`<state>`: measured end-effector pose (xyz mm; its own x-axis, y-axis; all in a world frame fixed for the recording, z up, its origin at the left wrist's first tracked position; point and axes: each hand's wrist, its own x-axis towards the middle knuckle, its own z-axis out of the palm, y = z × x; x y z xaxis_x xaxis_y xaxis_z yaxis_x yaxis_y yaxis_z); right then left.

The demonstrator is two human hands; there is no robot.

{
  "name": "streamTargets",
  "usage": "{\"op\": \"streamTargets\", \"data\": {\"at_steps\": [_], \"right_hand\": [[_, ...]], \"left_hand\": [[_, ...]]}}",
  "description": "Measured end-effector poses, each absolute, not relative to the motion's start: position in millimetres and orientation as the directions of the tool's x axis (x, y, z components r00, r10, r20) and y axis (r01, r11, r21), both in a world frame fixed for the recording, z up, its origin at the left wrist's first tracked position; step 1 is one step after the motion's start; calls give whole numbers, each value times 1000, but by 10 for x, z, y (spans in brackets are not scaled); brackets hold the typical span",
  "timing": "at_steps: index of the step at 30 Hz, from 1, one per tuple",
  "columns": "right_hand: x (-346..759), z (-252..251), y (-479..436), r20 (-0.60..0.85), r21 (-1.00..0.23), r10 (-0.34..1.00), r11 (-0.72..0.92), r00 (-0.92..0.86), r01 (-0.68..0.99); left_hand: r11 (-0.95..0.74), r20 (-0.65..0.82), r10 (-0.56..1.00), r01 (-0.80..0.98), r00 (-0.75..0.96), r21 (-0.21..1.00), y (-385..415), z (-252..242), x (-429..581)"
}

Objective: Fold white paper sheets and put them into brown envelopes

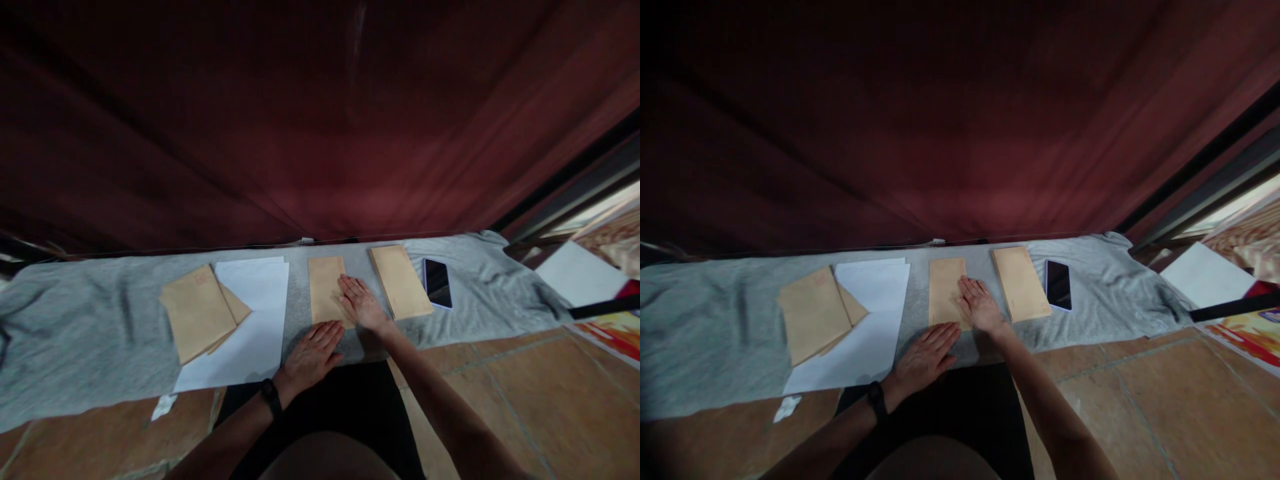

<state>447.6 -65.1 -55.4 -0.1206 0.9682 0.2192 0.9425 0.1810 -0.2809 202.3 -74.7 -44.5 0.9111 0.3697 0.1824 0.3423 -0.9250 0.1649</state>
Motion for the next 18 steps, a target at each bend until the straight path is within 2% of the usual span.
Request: {"op": "streamTargets", "data": {"at_steps": [9, 14, 18], "right_hand": [[4318, -418, -1274, 162, -405, 964, 262, -213, 876], [4320, -272, -1464, 110, -546, 954, 294, -281, 785], [4348, -141, -1313, 99, -648, 962, 258, -256, 717]], "left_hand": [[-932, 222, 358, 331, 907, 150, -756, -422, 2031], [-930, 256, 363, 333, 896, 154, -774, -410, 2009], [-926, 264, 375, 345, 889, 155, -775, -440, 2007]]}}
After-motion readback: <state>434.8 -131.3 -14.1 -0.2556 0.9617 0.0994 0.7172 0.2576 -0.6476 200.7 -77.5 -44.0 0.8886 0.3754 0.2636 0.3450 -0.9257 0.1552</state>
